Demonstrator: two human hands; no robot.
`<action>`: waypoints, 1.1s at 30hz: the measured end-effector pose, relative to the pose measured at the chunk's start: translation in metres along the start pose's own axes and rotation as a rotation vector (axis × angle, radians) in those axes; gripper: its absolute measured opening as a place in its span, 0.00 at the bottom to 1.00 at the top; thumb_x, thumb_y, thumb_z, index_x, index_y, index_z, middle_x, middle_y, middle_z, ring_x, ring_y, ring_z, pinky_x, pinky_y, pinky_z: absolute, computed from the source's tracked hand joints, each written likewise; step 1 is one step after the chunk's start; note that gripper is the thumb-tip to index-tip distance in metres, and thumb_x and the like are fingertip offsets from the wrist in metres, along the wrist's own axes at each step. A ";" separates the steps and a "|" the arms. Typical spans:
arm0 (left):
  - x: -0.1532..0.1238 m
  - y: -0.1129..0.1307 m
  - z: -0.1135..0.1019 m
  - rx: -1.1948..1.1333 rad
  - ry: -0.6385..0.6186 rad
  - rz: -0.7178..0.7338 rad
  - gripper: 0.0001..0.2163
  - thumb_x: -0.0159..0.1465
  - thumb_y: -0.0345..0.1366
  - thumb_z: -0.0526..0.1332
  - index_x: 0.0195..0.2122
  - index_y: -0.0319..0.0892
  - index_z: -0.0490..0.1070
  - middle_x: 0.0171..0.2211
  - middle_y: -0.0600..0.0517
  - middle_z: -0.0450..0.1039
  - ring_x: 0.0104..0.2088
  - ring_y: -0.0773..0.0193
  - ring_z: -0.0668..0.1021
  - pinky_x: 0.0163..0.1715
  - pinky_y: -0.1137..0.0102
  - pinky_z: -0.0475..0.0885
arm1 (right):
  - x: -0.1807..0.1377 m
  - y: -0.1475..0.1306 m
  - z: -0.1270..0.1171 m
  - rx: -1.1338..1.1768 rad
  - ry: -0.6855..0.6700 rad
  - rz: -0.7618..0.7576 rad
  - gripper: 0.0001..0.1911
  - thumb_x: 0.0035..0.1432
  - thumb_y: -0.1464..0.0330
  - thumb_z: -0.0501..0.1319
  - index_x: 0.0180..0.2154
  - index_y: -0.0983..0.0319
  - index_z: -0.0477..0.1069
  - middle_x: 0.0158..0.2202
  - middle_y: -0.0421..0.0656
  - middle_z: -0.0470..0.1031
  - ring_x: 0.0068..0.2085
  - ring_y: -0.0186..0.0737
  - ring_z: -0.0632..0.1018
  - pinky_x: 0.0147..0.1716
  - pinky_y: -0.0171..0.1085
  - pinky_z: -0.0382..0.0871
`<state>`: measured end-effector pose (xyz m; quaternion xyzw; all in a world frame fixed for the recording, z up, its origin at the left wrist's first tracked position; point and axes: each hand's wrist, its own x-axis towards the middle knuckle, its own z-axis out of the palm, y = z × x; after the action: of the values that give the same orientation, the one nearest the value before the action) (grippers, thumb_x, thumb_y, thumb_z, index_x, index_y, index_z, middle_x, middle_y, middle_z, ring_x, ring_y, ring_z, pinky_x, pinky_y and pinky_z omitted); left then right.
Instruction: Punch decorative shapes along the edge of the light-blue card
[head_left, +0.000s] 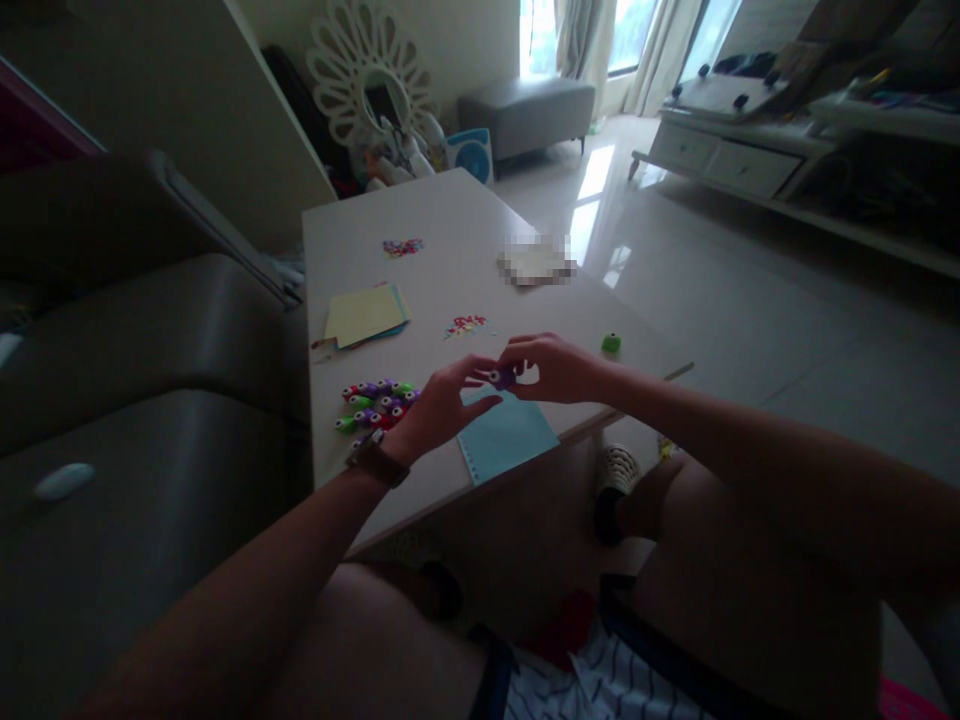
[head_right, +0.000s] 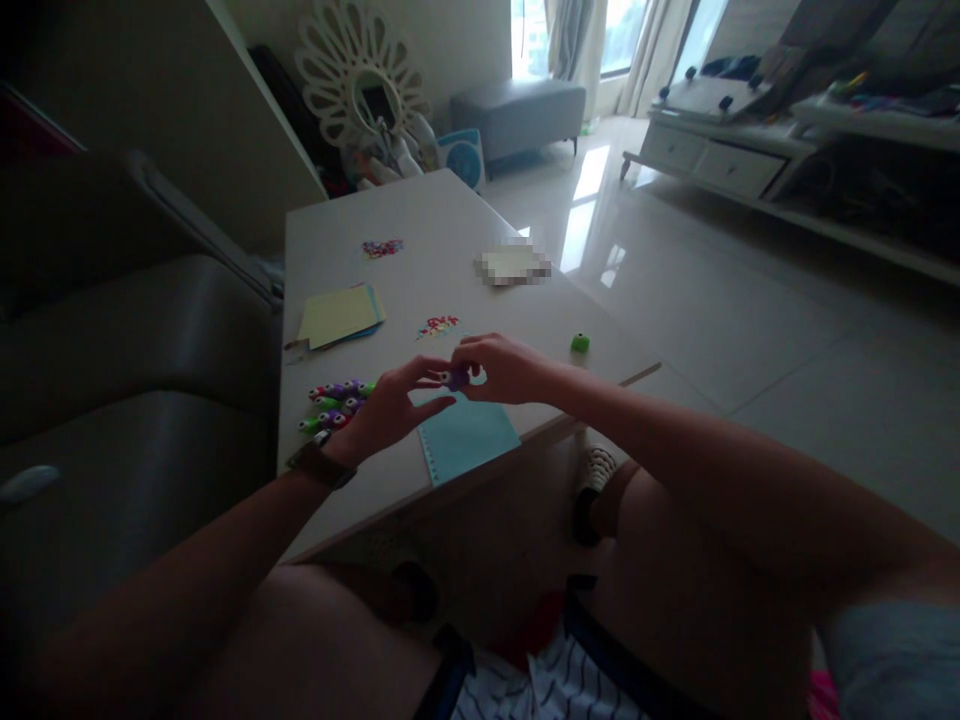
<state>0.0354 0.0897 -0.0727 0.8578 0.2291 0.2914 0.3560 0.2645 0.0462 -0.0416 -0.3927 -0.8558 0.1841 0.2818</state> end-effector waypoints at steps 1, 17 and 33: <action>0.000 0.003 -0.002 0.007 0.027 0.019 0.16 0.64 0.35 0.69 0.51 0.43 0.69 0.45 0.49 0.79 0.44 0.62 0.82 0.46 0.66 0.79 | 0.004 -0.004 0.002 0.005 0.034 -0.001 0.06 0.54 0.74 0.64 0.37 0.63 0.72 0.32 0.41 0.74 0.32 0.34 0.73 0.33 0.34 0.66; -0.023 -0.026 -0.081 0.206 0.372 -0.302 0.15 0.53 0.33 0.70 0.43 0.40 0.74 0.32 0.51 0.77 0.32 0.63 0.81 0.32 0.70 0.78 | 0.009 0.003 0.008 -0.126 -0.040 -0.028 0.11 0.58 0.75 0.60 0.44 0.63 0.69 0.43 0.46 0.74 0.34 0.36 0.74 0.34 0.36 0.62; -0.044 -0.059 -0.060 0.392 -0.212 -0.234 0.10 0.57 0.31 0.63 0.40 0.43 0.79 0.35 0.49 0.78 0.33 0.61 0.78 0.36 0.66 0.73 | 0.006 -0.002 0.008 -0.115 -0.205 -0.065 0.09 0.58 0.77 0.59 0.41 0.62 0.71 0.41 0.44 0.73 0.33 0.34 0.71 0.33 0.35 0.60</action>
<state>-0.0471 0.1301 -0.0969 0.9040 0.3402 0.1065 0.2361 0.2557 0.0492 -0.0447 -0.3594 -0.9016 0.1648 0.1757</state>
